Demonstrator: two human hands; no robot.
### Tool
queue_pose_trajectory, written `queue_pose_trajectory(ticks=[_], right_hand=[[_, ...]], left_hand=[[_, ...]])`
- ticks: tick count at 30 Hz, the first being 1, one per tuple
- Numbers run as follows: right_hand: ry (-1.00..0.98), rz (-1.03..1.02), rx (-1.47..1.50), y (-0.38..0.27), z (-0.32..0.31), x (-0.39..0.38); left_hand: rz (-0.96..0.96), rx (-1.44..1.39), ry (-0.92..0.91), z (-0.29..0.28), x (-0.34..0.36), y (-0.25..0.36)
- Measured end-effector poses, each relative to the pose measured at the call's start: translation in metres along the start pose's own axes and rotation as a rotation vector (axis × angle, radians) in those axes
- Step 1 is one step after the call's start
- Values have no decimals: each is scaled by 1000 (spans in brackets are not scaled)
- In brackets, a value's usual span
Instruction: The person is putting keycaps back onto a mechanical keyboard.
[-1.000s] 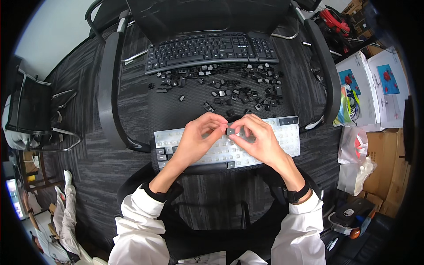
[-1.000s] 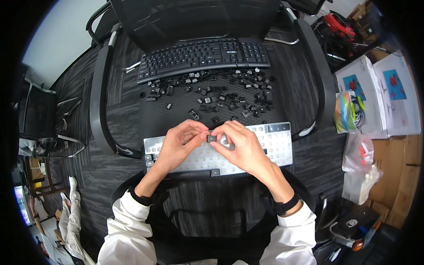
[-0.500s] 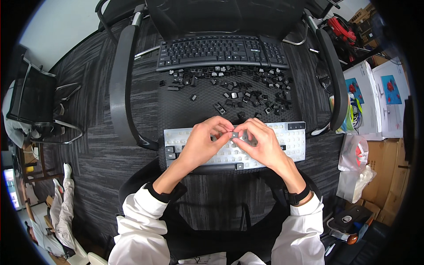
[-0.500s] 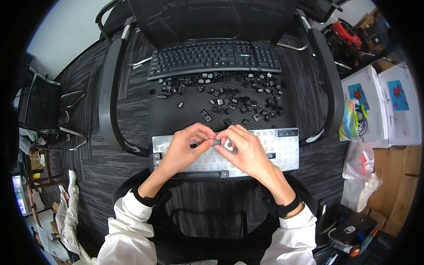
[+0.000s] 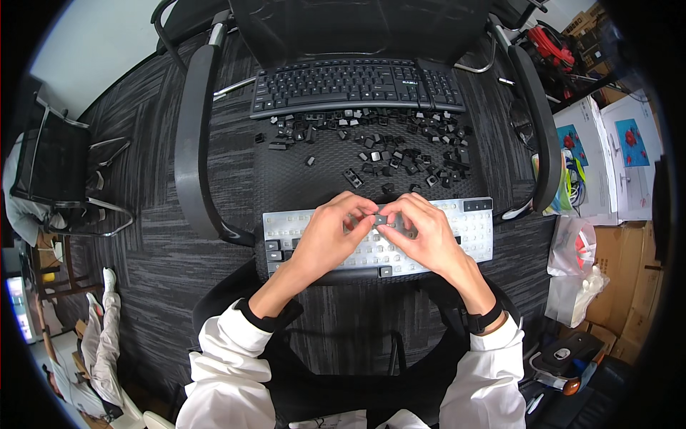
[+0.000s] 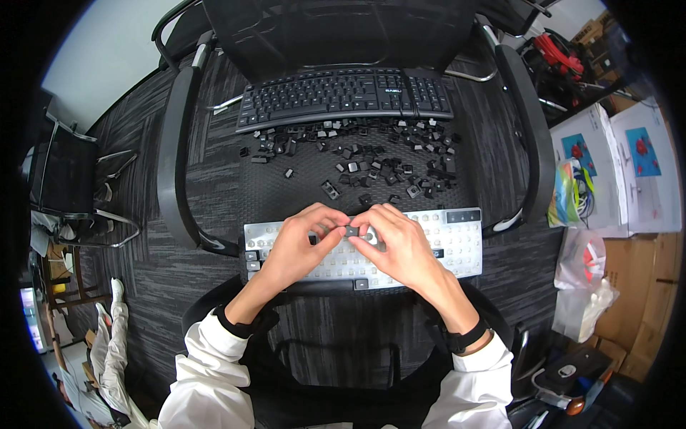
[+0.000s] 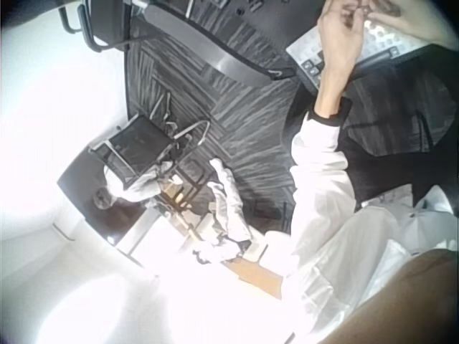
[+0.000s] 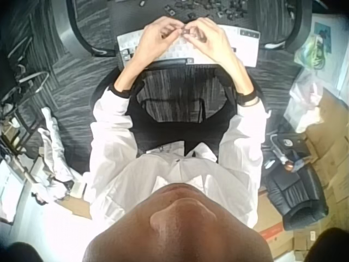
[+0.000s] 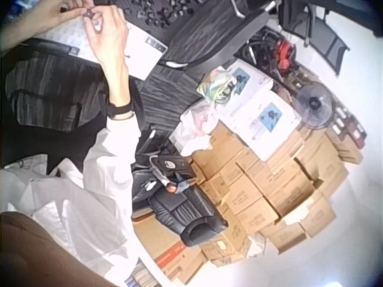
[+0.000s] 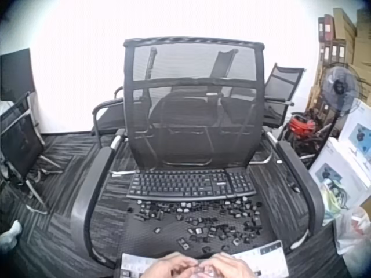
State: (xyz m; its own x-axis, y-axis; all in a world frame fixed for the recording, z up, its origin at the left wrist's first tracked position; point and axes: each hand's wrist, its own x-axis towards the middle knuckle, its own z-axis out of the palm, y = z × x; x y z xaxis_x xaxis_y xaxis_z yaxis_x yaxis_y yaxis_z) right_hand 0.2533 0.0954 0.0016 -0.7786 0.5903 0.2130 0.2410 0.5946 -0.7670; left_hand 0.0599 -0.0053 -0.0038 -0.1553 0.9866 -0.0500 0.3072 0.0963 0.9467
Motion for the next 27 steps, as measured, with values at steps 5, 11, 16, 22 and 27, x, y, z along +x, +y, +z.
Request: queue_pose_trajectory(ticks=[5, 11, 16, 22, 27], right_hand=[[16, -41, -16, 2, 2, 1], [-38, 11, -33, -1, 0, 0], [-33, 10, -32, -2, 0, 1], [-42, 7, -48, -2, -1, -1], [-47, 10, -46, -1, -1, -1]], left_hand=[[-23, 13, -13, -1, 0, 2], [11, -7, 1, 0, 0, 2], [18, -17, -3, 0, -1, 1], [-20, -36, -21, 2, -2, 0], [-10, -24, -20, 2, -3, -1]])
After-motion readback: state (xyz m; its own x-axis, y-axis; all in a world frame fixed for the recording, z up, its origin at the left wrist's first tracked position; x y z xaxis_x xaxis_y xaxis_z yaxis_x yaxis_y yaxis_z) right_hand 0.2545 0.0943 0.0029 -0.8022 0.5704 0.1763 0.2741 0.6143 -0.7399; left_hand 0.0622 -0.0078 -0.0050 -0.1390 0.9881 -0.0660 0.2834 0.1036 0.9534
